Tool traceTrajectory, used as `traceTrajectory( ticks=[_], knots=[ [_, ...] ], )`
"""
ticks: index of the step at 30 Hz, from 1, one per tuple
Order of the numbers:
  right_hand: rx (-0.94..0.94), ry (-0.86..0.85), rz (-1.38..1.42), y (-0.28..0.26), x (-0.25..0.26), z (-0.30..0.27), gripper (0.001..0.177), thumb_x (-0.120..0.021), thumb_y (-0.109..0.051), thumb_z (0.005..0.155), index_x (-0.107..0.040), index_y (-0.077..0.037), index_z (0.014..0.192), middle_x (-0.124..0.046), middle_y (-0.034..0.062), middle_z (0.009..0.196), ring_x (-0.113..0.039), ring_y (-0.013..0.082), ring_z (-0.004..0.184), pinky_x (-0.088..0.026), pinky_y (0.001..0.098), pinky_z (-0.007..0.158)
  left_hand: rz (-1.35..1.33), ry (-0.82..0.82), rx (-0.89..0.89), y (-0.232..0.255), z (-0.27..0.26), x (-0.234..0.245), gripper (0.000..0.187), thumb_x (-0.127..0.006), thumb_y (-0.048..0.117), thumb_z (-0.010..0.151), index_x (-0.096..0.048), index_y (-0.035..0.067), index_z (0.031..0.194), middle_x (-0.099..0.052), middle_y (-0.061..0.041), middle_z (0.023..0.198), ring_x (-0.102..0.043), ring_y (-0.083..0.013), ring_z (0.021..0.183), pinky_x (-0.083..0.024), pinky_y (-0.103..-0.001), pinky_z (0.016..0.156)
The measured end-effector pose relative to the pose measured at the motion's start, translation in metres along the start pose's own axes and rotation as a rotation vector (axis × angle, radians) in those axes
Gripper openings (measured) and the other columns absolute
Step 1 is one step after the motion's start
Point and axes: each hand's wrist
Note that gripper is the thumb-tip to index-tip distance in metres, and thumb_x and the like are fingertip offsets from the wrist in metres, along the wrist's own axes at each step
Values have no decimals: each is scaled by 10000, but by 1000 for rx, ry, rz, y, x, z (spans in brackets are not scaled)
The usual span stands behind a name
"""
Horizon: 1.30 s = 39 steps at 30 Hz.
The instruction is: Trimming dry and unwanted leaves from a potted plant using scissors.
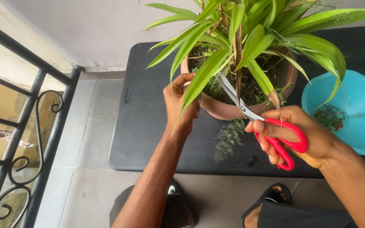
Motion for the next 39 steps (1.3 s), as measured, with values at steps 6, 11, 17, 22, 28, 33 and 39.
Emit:
traceTrajectory(
  ticks=[6, 11, 17, 22, 28, 33, 39],
  knots=[
    [-51, 92, -42, -11, -16, 3, 512, -738, -436, 787, -722, 54, 935, -628, 108, 567, -579, 189, 358, -470, 332, 333, -17, -4, -6, -2, 2, 4, 166, -660, 74, 941, -683, -59, 1038, -559, 5, 536, -392, -42, 364, -261, -241, 322],
    [-32, 122, -76, -10, -19, 6, 392, -800, -306, 761, -704, 48, 902, -618, 95, 549, -559, 175, 339, -454, 311, 326, -12, 4, 1, -2, 3, 4, 172, -665, 80, 937, -689, -56, 1038, -546, 9, 531, -401, -41, 368, -267, -240, 319],
    [-43, 81, -79, -7, -17, 0, 303, -823, -210, 767, -713, 40, 898, -619, 95, 541, -554, 166, 316, -442, 293, 306, 1, 44, 26, 6, 1, 1, 224, -678, 167, 954, -701, -39, 1040, -541, 8, 522, -400, -46, 361, -264, -243, 316],
    [-31, 4, -46, 11, 7, -18, 264, -720, -129, 870, -681, 106, 984, -664, 113, 645, -587, 167, 365, -480, 307, 308, 29, 107, 58, 19, -1, -1, 294, -682, 249, 962, -717, -30, 1046, -544, 7, 518, -399, -52, 352, -268, -251, 314],
    [-55, 33, -16, 38, 40, -42, 262, -631, -63, 899, -645, 133, 1071, -696, 159, 672, -596, 179, 389, -498, 314, 311, 88, 72, 38, 16, -1, -1, 333, -662, 294, 972, -713, -19, 1073, -519, 3, 489, -379, -53, 339, -262, -252, 311],
    [9, -78, 89, 61, 46, -56, 300, -710, -91, 890, -591, 108, 1080, -667, 154, 621, -612, 181, 376, -515, 301, 329, 134, 149, 15, 14, -2, -1, 311, -684, 275, 974, -709, -20, 1071, -555, 5, 525, -426, -47, 379, -296, -252, 336],
    [152, -229, 188, 61, 7, -72, 665, -899, -343, 788, -588, 114, 1158, -733, 150, 733, -714, 186, 529, -587, 296, 434, 147, 174, -8, 20, -3, -3, 286, -682, 245, 952, -706, -21, 1056, -580, -12, 511, -447, -65, 356, -305, -262, 318]
  ],
)
Point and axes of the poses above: each hand's wrist, its own z-axis towards the middle knuckle, its own x-axis out of the back of the hand, y = z × x
